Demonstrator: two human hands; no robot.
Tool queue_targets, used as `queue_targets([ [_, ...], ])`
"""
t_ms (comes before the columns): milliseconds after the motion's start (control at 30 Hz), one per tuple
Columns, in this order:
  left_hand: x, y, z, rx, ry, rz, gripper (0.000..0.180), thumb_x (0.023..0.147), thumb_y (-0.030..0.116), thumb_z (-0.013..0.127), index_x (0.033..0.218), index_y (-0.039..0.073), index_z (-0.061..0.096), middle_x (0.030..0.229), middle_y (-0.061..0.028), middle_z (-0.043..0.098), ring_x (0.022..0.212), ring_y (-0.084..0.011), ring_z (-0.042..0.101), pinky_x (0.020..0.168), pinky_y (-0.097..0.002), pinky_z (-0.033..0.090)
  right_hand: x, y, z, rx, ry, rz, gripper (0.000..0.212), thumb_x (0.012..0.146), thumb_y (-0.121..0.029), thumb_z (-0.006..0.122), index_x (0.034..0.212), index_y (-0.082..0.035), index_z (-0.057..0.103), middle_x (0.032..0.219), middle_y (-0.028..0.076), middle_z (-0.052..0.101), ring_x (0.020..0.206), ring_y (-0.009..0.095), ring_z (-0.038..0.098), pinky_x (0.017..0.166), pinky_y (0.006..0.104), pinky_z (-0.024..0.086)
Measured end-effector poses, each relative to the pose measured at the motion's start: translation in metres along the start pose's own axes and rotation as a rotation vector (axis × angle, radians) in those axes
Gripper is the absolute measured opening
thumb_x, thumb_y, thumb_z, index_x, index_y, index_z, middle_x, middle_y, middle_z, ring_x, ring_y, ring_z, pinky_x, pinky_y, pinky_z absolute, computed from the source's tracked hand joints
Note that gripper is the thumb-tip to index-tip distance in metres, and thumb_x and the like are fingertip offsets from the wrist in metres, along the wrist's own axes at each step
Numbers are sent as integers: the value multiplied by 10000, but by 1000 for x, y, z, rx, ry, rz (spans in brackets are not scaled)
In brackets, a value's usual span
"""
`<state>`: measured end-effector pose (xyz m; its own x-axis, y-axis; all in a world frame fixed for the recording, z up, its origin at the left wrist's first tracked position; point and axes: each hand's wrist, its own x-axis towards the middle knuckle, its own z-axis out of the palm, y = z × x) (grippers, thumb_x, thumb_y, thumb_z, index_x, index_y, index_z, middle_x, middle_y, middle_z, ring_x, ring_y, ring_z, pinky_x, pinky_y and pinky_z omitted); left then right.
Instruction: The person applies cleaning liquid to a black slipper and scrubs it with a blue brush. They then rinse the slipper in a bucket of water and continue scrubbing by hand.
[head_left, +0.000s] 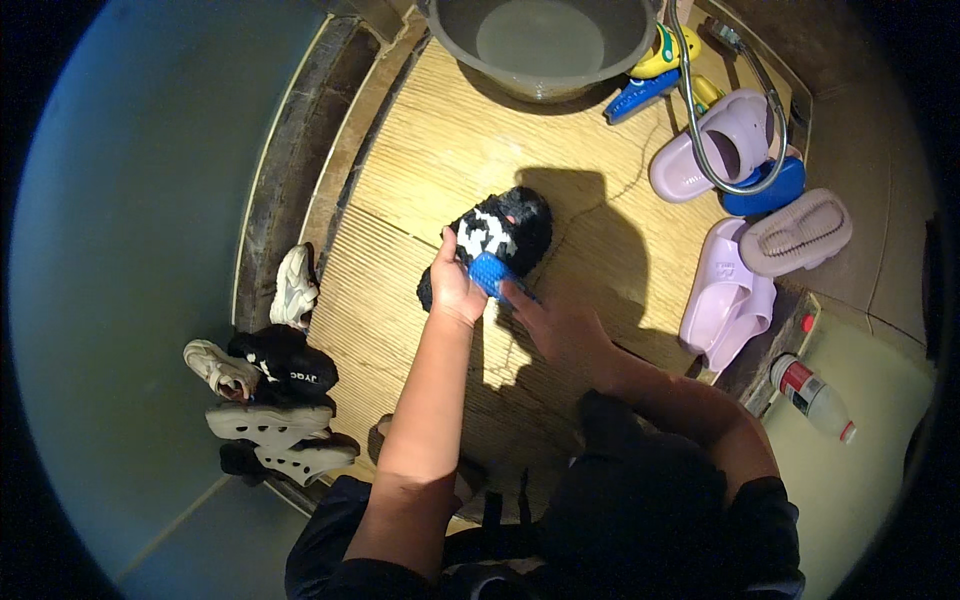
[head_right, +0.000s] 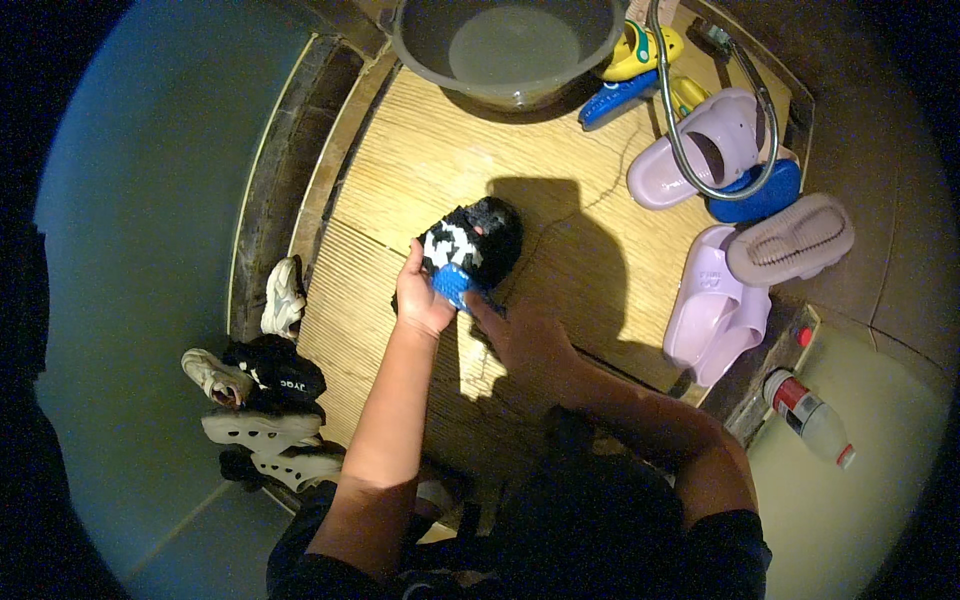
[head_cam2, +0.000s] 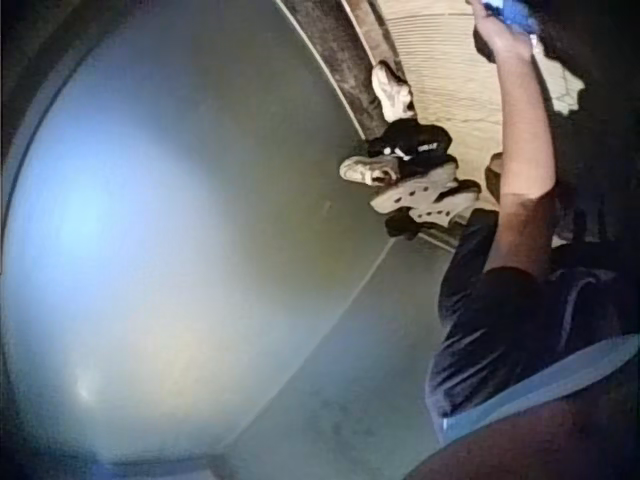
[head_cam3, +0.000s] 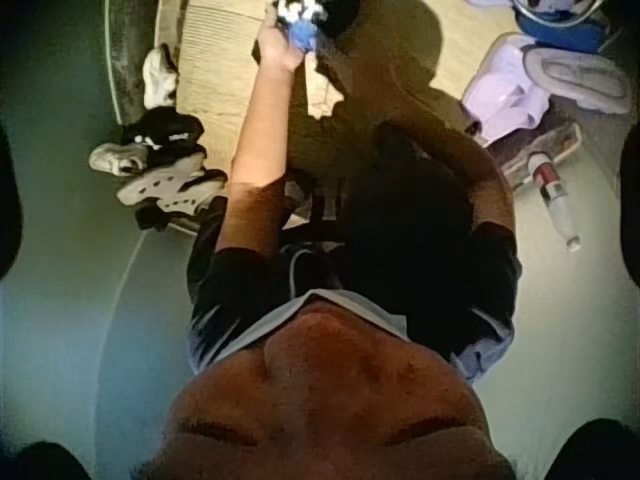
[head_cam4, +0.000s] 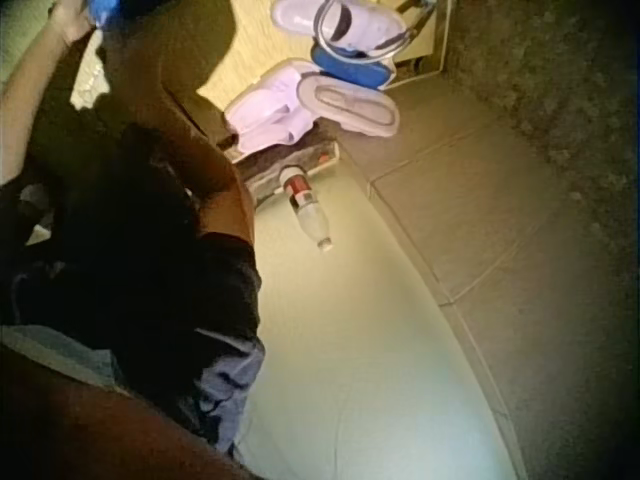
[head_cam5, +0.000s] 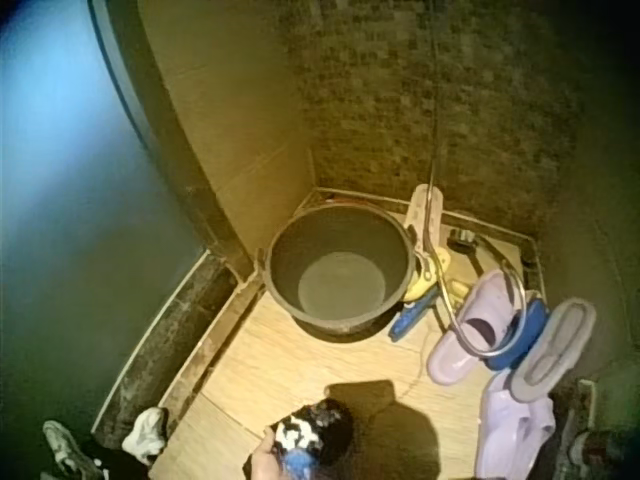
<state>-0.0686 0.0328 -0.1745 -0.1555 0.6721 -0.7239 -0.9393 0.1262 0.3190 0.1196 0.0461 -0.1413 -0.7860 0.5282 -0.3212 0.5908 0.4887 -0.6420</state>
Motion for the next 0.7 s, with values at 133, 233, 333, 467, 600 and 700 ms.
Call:
queue_targets([
  [133, -21, -12, 14, 50, -9, 8, 566, 1023, 511, 345, 1309, 58, 528, 1241, -118, 627, 1137, -282, 598, 990, -420, 476, -3, 0, -25, -31, 80, 25, 477, 988, -254, 517, 1451, -208, 409, 734, 207, 610, 635, 377, 635, 549, 484, 501],
  [233, -24, -34, 9, 44, -50, 12, 556, 1030, 502, 336, 1305, 60, 530, 1273, -105, 612, 1167, -267, 585, 1027, -413, 455, 16, 10, -38, -123, 125, 29, 482, 997, -215, 471, 1469, -195, 376, 785, 221, 615, 646, 377, 646, 550, 499, 514],
  [333, -36, -49, 14, 91, 11, 2, 539, 1028, 504, 341, 1287, 77, 544, 1262, -89, 616, 1178, -254, 572, 1029, -415, 450, 0, 7, -28, -59, 143, 19, 489, 997, -192, 457, 1477, -191, 363, 814, 220, 624, 647, 376, 650, 543, 493, 521],
  [467, -63, -61, 31, -120, -62, -72, 765, 939, 688, 327, 1276, 34, 535, 1206, -163, 627, 1087, -369, 592, 1004, -517, 437, -61, 2, 0, -10, 105, -66, 484, 986, -180, 458, 1465, -188, 388, 725, 189, 614, 620, 352, 642, 538, 466, 519],
  [600, -61, -66, 16, -113, -124, -85, 845, 923, 729, 285, 1352, 31, 489, 1310, -187, 579, 1180, -383, 561, 1039, -531, 420, -79, 15, -35, 221, 81, 61, 426, 978, -158, 471, 1405, -155, 463, 755, 169, 643, 607, 307, 639, 526, 440, 511],
  [700, -70, -66, 31, 22, -138, -10, 783, 962, 672, 290, 1370, 31, 476, 1336, -168, 567, 1233, -327, 548, 1040, -476, 447, -61, 27, -53, 20, 170, 81, 373, 986, -194, 474, 1353, -137, 500, 925, 195, 676, 711, 306, 677, 584, 441, 531],
])
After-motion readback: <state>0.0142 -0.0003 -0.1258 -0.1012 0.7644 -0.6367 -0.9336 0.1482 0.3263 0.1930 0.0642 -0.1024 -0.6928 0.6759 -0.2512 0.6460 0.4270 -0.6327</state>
